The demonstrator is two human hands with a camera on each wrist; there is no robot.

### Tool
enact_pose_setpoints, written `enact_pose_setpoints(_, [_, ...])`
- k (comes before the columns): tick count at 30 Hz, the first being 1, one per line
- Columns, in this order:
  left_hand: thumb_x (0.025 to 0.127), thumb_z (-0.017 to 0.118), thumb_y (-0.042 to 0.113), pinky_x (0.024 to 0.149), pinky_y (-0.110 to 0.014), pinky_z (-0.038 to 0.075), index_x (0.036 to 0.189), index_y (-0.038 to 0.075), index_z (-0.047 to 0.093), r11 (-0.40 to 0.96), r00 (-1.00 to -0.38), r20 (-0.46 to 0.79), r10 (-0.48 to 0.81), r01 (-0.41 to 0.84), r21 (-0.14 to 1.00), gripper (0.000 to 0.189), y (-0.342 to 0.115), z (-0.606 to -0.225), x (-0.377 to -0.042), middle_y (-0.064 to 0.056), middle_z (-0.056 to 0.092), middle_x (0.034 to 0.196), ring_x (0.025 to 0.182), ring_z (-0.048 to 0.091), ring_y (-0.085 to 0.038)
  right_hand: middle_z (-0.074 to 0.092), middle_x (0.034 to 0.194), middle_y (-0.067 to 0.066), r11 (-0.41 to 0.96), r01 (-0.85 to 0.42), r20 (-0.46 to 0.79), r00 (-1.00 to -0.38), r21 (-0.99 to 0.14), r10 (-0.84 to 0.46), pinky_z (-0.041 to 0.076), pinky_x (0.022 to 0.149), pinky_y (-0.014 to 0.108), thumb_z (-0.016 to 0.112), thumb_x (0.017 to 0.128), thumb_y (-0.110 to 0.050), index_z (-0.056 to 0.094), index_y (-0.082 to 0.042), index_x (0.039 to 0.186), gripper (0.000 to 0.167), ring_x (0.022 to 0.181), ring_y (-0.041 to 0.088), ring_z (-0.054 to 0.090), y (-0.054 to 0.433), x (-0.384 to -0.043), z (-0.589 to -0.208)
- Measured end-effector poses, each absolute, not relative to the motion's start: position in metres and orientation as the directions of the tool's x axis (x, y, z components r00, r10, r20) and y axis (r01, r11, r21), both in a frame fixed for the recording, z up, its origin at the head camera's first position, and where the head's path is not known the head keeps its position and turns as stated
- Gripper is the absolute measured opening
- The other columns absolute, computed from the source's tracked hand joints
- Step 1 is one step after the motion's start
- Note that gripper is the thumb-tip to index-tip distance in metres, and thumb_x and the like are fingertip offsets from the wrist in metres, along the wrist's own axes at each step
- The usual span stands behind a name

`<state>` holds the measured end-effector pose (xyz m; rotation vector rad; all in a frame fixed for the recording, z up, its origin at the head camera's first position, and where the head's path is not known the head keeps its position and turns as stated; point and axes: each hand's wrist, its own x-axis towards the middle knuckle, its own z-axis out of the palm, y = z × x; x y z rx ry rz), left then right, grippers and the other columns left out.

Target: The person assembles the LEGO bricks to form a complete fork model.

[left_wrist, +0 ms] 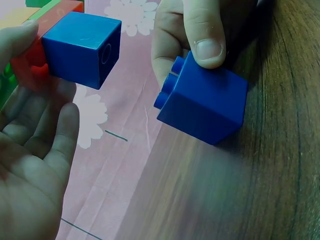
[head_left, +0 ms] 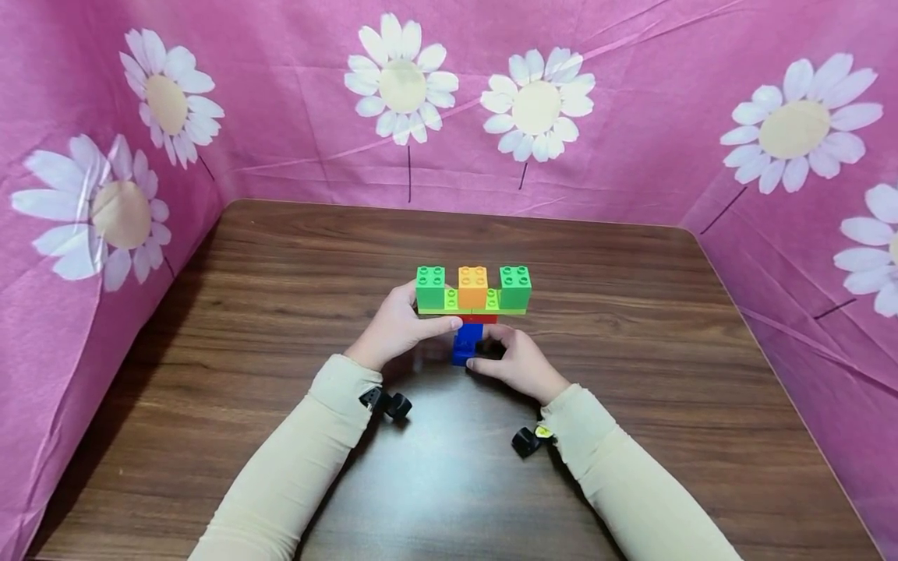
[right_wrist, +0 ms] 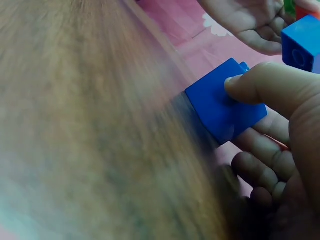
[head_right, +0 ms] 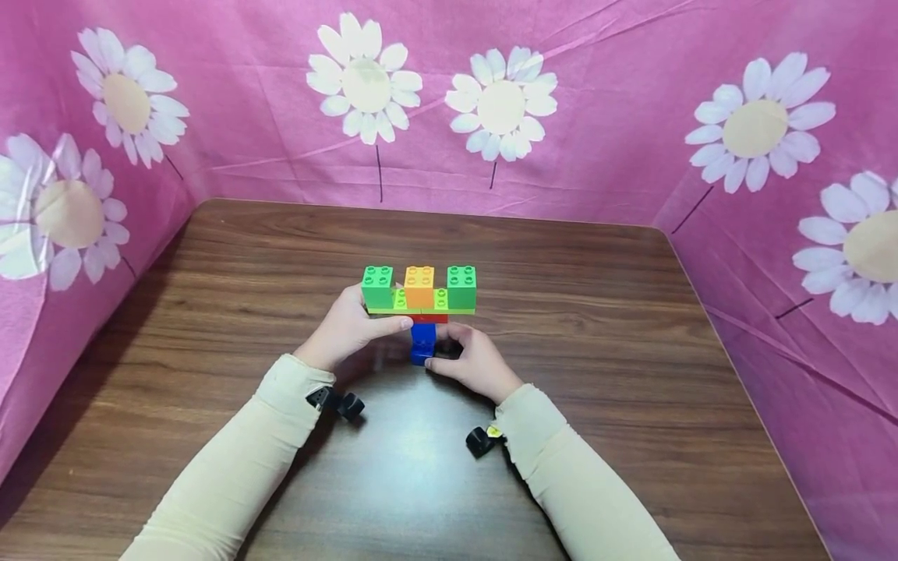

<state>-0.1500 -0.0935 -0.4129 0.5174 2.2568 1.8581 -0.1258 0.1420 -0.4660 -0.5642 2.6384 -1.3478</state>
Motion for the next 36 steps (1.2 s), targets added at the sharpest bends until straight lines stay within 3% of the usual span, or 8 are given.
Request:
enact_pose_setpoints(4, [0.081, 0.085, 0.024, 0.088, -0.037, 0.054, 0.117, 0.010, 0.068, 0.170, -0.924, 0.087, 0.372, 0.160, 0.972, 0.042, -0.093, -0.413, -0.151, -0.002, 0.074, 0.106, 0.097, 0.067, -0.018, 0.065, 0.090, -0.001, 0.552, -0.277, 0.058, -0.923, -0.786, -0.380, 0.047, 0.078, 0.033, 0.081, 0.081, -0.022, 0.070, -0.010, 0.105, 0.029, 0.086, 0.018, 0.057, 0.143, -0.126, -0.465])
enact_pose_setpoints(8, [0.080, 0.086, 0.025, 0.089, -0.038, 0.053, 0.118, 0.011, 0.067, 0.190, -0.921, 0.100, 0.377, 0.182, 0.965, 0.044, -0.092, -0.417, -0.152, -0.001, 0.073, 0.107, 0.097, 0.067, -0.018, 0.065, 0.089, -0.001, 0.562, -0.284, 0.063, -0.923, -0.777, -0.379, 0.047, 0.078, 0.033, 0.081, 0.081, -0.023, 0.069, -0.010, 0.106, 0.030, 0.086, 0.017, 0.056, 0.144, -0.126, -0.464])
enact_pose_setpoints(12, [0.080, 0.086, 0.026, 0.093, -0.039, 0.052, 0.120, 0.011, 0.066, 0.217, -0.913, 0.104, 0.394, 0.203, 0.955, 0.048, -0.090, -0.422, -0.153, -0.001, 0.072, 0.109, 0.100, 0.065, -0.018, 0.065, 0.091, 0.000, 0.568, -0.303, 0.081, -0.921, -0.765, -0.382, 0.047, 0.082, 0.038, 0.082, 0.081, -0.022, 0.067, -0.009, 0.114, 0.038, 0.088, 0.019, 0.057, 0.145, -0.126, -0.464])
enact_pose_setpoints(19, [0.081, 0.086, 0.024, 0.098, -0.040, 0.048, 0.124, 0.009, 0.064, 0.241, -0.906, 0.084, 0.415, 0.198, 0.950, 0.051, -0.089, -0.429, -0.153, -0.002, 0.070, 0.113, 0.106, 0.063, -0.018, 0.065, 0.115, 0.003, 0.571, -0.302, 0.088, -0.925, -0.763, -0.371, 0.046, 0.091, 0.043, 0.082, 0.080, -0.021, 0.062, -0.012, 0.130, 0.055, 0.101, 0.022, 0.056, 0.145, -0.126, -0.465])
enact_pose_setpoints(29, [0.079, 0.087, 0.019, 0.094, -0.036, 0.051, 0.122, 0.006, 0.063, 0.237, -0.887, 0.057, 0.458, 0.183, 0.954, 0.050, -0.092, -0.434, -0.153, -0.005, 0.072, 0.110, 0.099, 0.066, -0.017, 0.066, 0.117, 0.005, 0.543, -0.260, 0.064, -0.933, -0.798, -0.353, 0.045, 0.096, 0.044, 0.083, 0.080, -0.020, 0.061, -0.014, 0.130, 0.055, 0.106, 0.022, 0.057, 0.146, -0.125, -0.466])
enact_pose_setpoints(36, [0.080, 0.086, 0.017, 0.094, -0.037, 0.051, 0.121, 0.006, 0.063, 0.238, -0.877, 0.059, 0.478, 0.194, 0.952, 0.048, -0.094, -0.432, -0.154, -0.006, 0.071, 0.111, 0.100, 0.065, -0.018, 0.067, 0.120, 0.002, 0.427, -0.196, 0.045, -0.940, -0.882, -0.339, 0.043, 0.102, 0.045, 0.084, 0.083, -0.028, 0.060, -0.018, 0.132, 0.056, 0.110, 0.020, 0.058, 0.147, -0.125, -0.464])
